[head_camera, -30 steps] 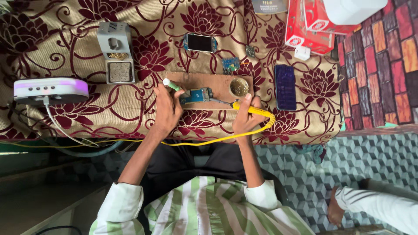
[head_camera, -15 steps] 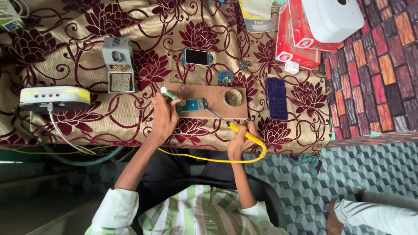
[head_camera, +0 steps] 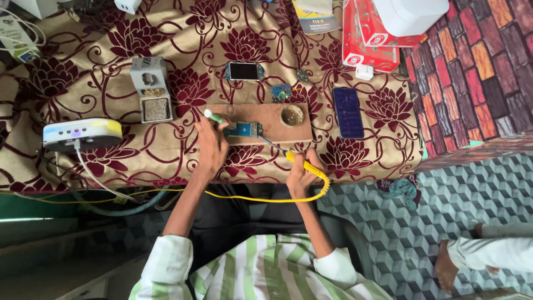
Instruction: The person uses a soldering iron and solder wire to solder components on a blue circuit board. They repeatedly apply heat and solder to specific points on the board while holding it steady with the other hand.
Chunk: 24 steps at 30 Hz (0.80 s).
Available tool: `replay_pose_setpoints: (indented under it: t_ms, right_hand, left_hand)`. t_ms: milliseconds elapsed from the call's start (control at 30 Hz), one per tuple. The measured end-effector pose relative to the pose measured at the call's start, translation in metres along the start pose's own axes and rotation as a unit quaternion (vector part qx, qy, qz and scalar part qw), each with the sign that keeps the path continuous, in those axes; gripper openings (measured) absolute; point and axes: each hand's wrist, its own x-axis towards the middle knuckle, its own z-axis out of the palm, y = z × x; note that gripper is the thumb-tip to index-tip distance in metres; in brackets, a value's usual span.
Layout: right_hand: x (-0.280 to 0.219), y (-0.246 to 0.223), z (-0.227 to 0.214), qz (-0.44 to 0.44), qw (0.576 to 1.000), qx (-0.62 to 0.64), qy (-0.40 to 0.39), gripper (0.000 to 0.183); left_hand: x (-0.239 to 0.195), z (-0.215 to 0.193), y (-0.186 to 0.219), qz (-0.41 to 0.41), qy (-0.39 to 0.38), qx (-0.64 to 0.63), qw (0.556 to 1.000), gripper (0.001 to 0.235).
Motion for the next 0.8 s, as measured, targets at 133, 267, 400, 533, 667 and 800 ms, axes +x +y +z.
replay_pose_setpoints:
  t_ms: [133, 267, 400, 533, 667, 800]
  right_hand:
    - [-0.001, -0.012, 0.004, 0.036, 0.998, 0.044, 0.024, 0.031]
    - [-0.006, -0.015, 0.004, 0.072, 0.994, 0.054, 0.063, 0.034]
    - [-0.005, -0.011, -0.007, 0.144, 0.975, 0.102, 0.132, 0.039]
    - [0.009, 0.005, -0.032, 0.071, 0.984, 0.030, 0.162, 0.036]
    - [0.026, 0.017, -0.029, 0.079, 0.983, 0.054, 0.158, 0.032]
    - [0.033, 0.023, -0.023, 0.049, 0.993, -0.008, 0.109, 0.030]
  left_hand:
    - [0.007, -0.003, 0.007, 0.015, 0.003, -0.004, 1.000, 0.027]
    - [0.008, -0.011, 0.020, 0.004, -0.002, -0.009, 1.000, 0.032]
    - [0.011, -0.022, 0.030, 0.049, 0.037, -0.052, 0.997, 0.041]
    - [0.006, -0.021, 0.032, 0.038, 0.017, -0.020, 0.999, 0.042]
    - [0.006, -0.025, 0.030, 0.049, 0.015, -0.048, 0.998, 0.043]
    - [0.009, -0.023, 0.029, -0.024, -0.015, -0.031, 0.999, 0.034]
